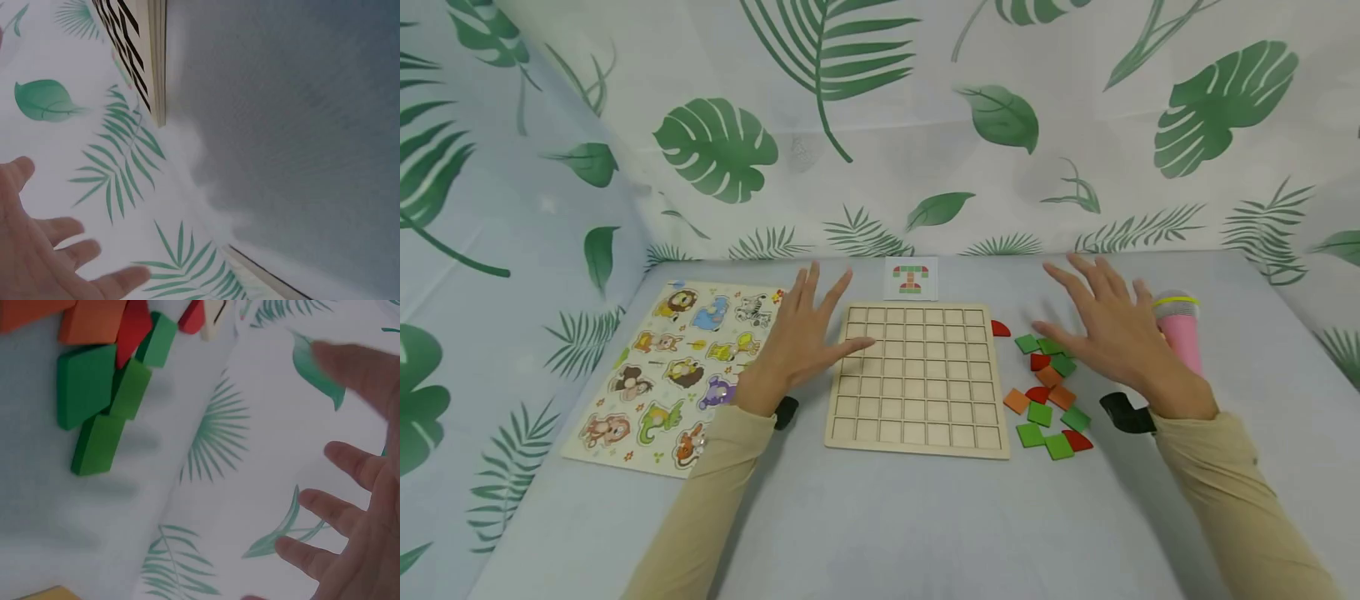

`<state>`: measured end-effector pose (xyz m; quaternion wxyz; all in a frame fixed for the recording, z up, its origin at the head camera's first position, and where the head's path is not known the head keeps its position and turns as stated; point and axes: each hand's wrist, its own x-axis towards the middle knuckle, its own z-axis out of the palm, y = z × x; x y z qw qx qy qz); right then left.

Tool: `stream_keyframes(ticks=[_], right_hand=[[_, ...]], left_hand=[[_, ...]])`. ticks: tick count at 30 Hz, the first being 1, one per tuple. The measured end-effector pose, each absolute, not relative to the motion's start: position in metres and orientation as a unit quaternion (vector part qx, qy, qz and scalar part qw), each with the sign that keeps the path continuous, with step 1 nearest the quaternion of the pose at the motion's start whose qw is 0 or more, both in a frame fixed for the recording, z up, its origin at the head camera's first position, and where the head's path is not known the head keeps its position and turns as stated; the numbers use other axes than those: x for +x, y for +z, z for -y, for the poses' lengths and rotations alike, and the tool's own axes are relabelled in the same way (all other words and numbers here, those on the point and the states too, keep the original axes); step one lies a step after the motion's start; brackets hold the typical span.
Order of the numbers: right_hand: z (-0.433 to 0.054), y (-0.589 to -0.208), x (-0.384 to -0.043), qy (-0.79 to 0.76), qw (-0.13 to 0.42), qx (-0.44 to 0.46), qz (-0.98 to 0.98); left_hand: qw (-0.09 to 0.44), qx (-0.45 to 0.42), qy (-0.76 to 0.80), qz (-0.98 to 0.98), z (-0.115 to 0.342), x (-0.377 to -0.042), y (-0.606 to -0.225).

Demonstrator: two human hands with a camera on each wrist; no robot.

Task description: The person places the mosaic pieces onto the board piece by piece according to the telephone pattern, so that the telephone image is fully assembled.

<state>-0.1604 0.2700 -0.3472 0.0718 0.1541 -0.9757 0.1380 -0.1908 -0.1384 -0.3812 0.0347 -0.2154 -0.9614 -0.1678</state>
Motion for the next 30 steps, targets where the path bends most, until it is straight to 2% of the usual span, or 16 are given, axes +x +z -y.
stream_keyframes(ticks=[4, 11, 15, 30], right_hand=[[-0.266, -0.346, -0.162, 0.165, 0.090, 0.188, 0.964], [-0.248, -0.346, -0.170, 0.190, 0.005, 0.195, 0.962], [-0.239, -0.350, -0.175, 0.167, -0.015, 0.208, 0.964], [-0.229, -0.374, -0.203, 0.204, -0.077, 0.204, 0.954]], left_hand=[[-0.003, -0.230, -0.187, 0.955, 0.135, -0.187, -0.383], [-0.081, -0.242, -0.199, 0.946, 0.127, -0.178, -0.385], [-0.112, -0.254, -0.203, 0.939, 0.124, -0.175, -0.386], [-0.164, -0.278, -0.189, 0.927, 0.120, -0.171, -0.399]])
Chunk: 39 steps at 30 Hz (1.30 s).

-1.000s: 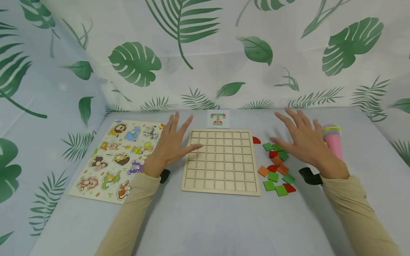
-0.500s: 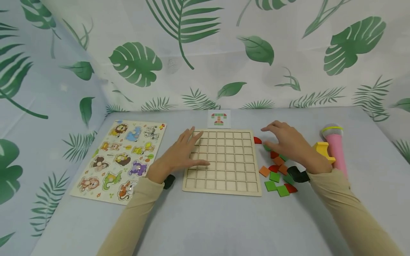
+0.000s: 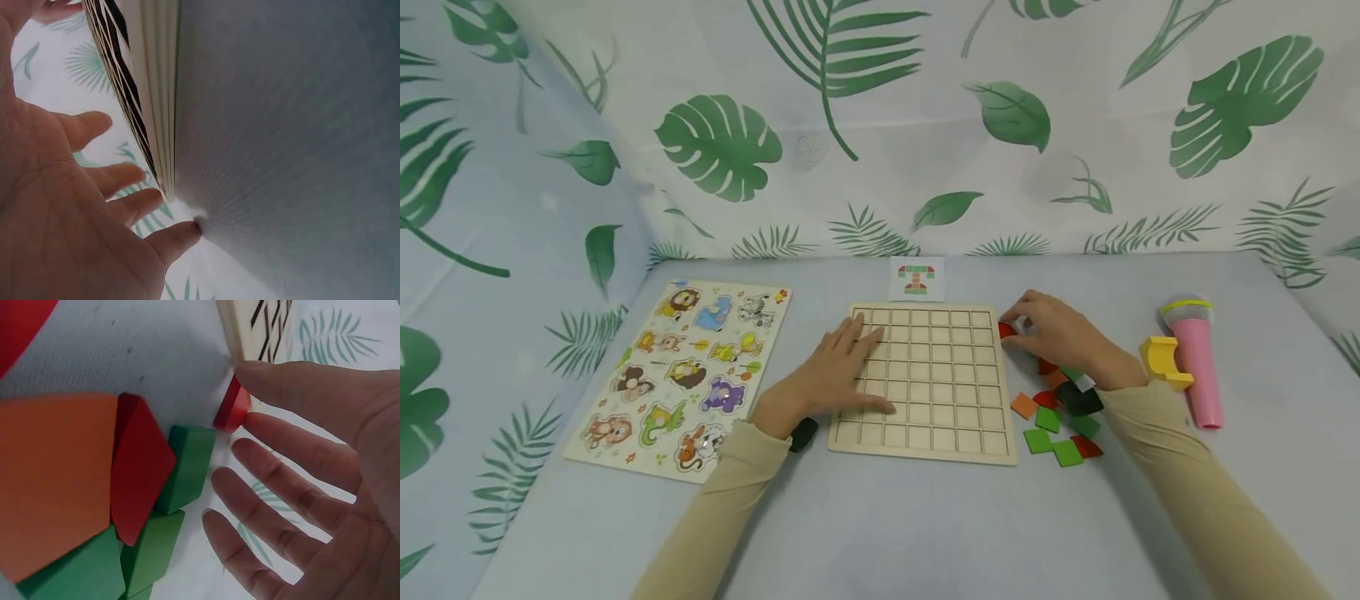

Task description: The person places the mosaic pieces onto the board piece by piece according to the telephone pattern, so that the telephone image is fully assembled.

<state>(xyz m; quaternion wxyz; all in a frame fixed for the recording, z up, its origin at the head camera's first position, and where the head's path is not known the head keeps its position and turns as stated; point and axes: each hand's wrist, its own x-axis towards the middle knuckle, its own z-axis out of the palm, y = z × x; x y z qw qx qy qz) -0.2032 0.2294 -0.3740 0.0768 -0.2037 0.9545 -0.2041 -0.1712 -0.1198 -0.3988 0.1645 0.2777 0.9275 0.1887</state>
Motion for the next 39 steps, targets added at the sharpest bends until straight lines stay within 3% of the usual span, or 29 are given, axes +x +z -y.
stream_keyframes(ticks=[20, 33, 39], right_hand=[[-0.228, -0.383, -0.204, -0.263, 0.079, -0.151, -0.950], [-0.221, -0.387, -0.195, -0.288, -0.017, -0.182, -0.940], [-0.224, -0.386, -0.192, -0.285, -0.018, -0.182, -0.941]], left_hand=[[0.183, 0.274, 0.179, -0.927, 0.120, -0.171, -0.400], [0.169, 0.270, 0.186, -0.929, 0.129, -0.167, -0.398], [0.177, 0.272, 0.194, -0.926, 0.133, -0.168, -0.397]])
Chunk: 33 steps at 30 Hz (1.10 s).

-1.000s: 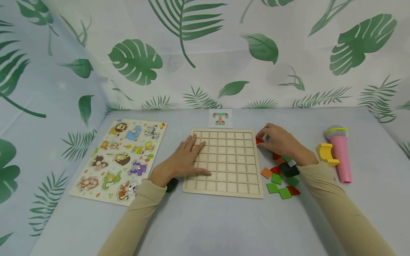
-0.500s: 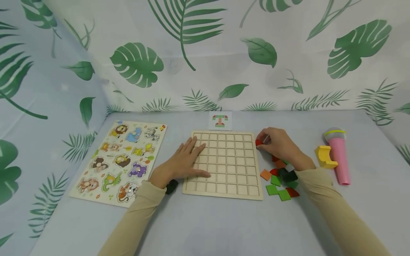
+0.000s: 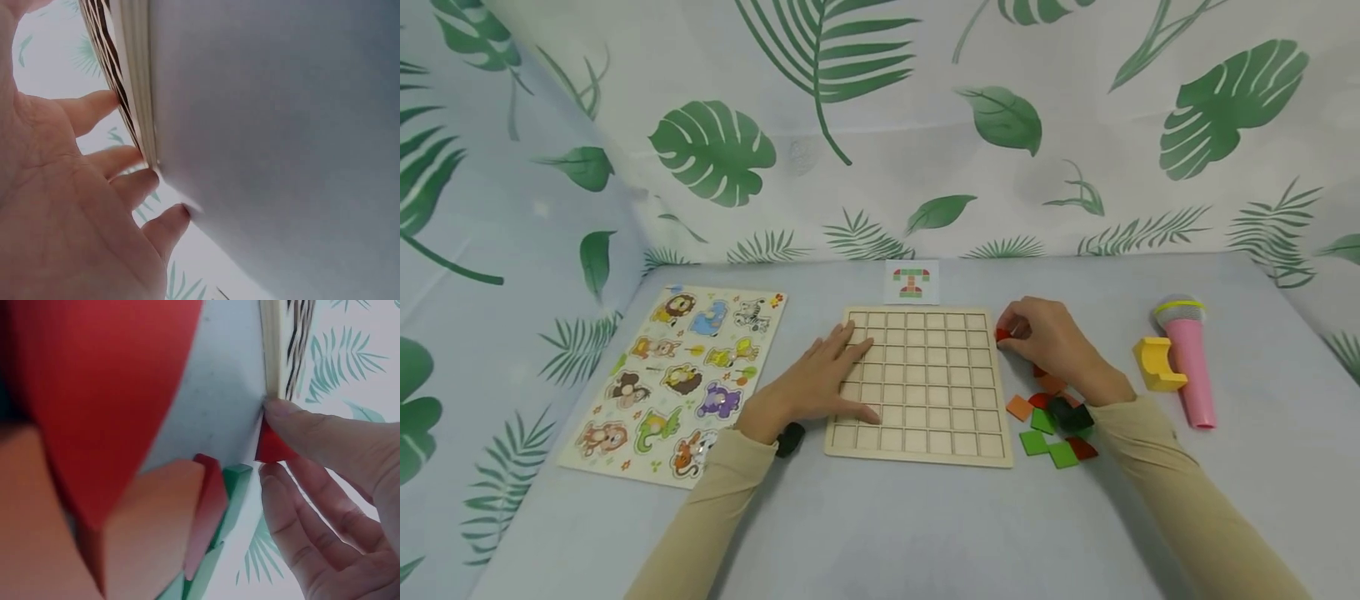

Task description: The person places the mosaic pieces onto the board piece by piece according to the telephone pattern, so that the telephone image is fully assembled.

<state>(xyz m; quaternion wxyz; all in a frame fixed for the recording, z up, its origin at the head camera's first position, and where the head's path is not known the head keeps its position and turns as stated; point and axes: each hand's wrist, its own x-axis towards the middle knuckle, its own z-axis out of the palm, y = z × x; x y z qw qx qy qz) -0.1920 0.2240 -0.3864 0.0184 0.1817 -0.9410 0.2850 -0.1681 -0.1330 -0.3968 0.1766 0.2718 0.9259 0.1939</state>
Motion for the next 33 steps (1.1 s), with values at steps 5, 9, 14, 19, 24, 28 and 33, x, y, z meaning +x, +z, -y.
stream_keyframes(ticks=[5, 9, 14, 19, 24, 28, 33], right_hand=[[-0.227, -0.384, -0.192, 0.288, 0.001, 0.183, 0.940], [-0.227, -0.384, -0.192, 0.292, -0.006, 0.193, 0.937], [-0.226, -0.383, -0.190, 0.286, 0.008, 0.209, 0.935], [-0.222, -0.379, -0.187, 0.291, 0.047, 0.233, 0.927], [-0.211, -0.371, -0.185, 0.322, 0.056, 0.253, 0.910], [-0.200, -0.367, -0.185, 0.336, 0.055, 0.264, 0.902], [-0.190, -0.370, -0.187, 0.342, 0.055, 0.271, 0.898]], left_hand=[[0.177, 0.273, 0.198, -0.925, 0.137, -0.169, -0.395], [0.179, 0.270, 0.203, -0.924, 0.141, -0.171, -0.394], [0.182, 0.268, 0.201, -0.925, 0.143, -0.173, -0.396], [0.190, 0.267, 0.208, -0.922, 0.140, -0.174, -0.397], [0.196, 0.265, 0.215, -0.919, 0.136, -0.175, -0.397], [0.197, 0.263, 0.221, -0.918, 0.135, -0.174, -0.397], [0.199, 0.261, 0.226, -0.917, 0.136, -0.173, -0.395]])
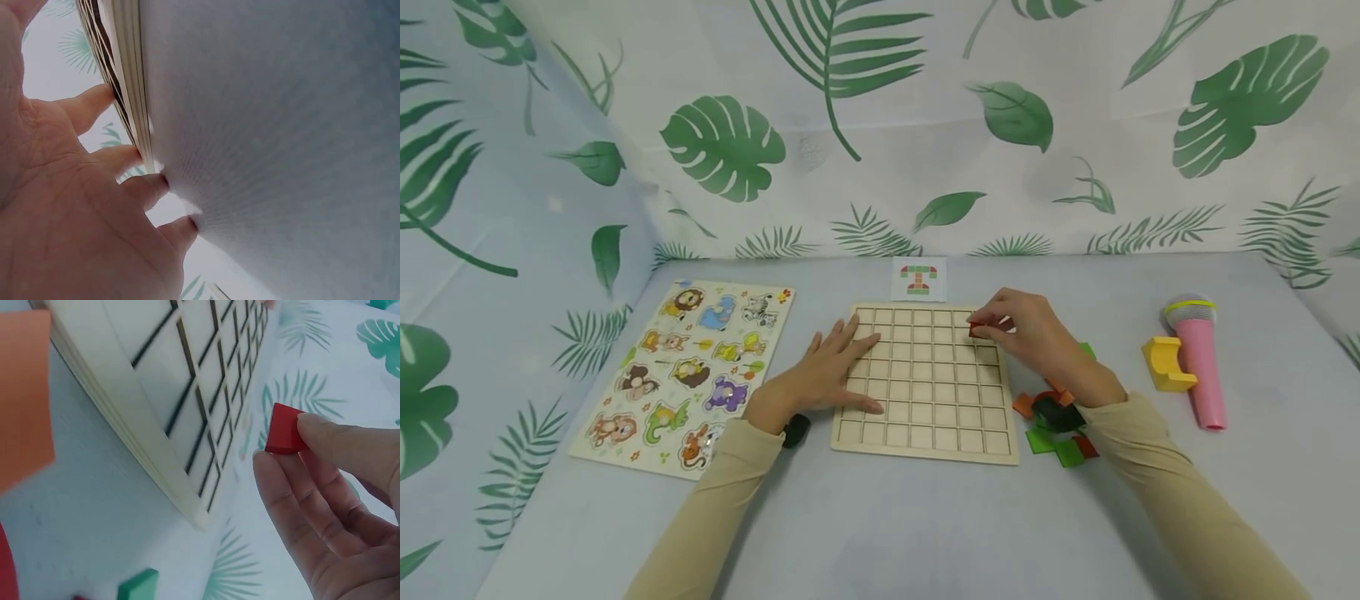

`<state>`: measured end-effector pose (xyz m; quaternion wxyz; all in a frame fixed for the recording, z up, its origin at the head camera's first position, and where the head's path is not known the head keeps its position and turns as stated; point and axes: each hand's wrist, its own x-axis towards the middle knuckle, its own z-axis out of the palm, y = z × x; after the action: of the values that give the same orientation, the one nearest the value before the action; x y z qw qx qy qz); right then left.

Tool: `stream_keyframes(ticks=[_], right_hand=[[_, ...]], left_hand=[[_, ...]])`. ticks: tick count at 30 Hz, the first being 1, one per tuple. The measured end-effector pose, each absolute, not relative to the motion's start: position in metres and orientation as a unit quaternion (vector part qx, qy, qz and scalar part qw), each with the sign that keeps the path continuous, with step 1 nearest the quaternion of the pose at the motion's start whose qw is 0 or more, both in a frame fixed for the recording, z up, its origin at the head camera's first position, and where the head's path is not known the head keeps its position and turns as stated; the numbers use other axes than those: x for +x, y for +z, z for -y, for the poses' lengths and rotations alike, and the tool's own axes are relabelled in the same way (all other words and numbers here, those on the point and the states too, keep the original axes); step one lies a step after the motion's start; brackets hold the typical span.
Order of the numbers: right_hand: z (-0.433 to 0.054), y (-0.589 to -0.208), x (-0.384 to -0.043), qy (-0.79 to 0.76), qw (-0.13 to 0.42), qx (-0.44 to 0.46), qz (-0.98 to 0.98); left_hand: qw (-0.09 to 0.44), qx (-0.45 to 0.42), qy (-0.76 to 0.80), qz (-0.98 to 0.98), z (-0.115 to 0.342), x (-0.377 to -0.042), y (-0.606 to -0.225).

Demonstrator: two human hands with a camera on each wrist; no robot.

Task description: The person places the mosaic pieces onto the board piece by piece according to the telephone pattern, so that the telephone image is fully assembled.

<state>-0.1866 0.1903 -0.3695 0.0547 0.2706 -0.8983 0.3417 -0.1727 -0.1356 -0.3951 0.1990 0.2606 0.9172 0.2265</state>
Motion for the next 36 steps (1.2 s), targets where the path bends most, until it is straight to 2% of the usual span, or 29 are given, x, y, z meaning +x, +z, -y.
stream_keyframes(ticks=[6, 16, 36], right_hand=[[-0.185, -0.377, -0.190, 0.347, 0.037, 0.260, 0.900], [-0.179, -0.384, -0.195, 0.369, 0.050, 0.238, 0.897], [-0.173, -0.387, -0.201, 0.343, 0.000, 0.219, 0.913]], left_hand=[[0.205, 0.257, 0.229, -0.916, 0.134, -0.173, -0.394], [0.207, 0.255, 0.227, -0.917, 0.136, -0.172, -0.393], [0.220, 0.254, 0.213, -0.917, 0.134, -0.174, -0.392]])
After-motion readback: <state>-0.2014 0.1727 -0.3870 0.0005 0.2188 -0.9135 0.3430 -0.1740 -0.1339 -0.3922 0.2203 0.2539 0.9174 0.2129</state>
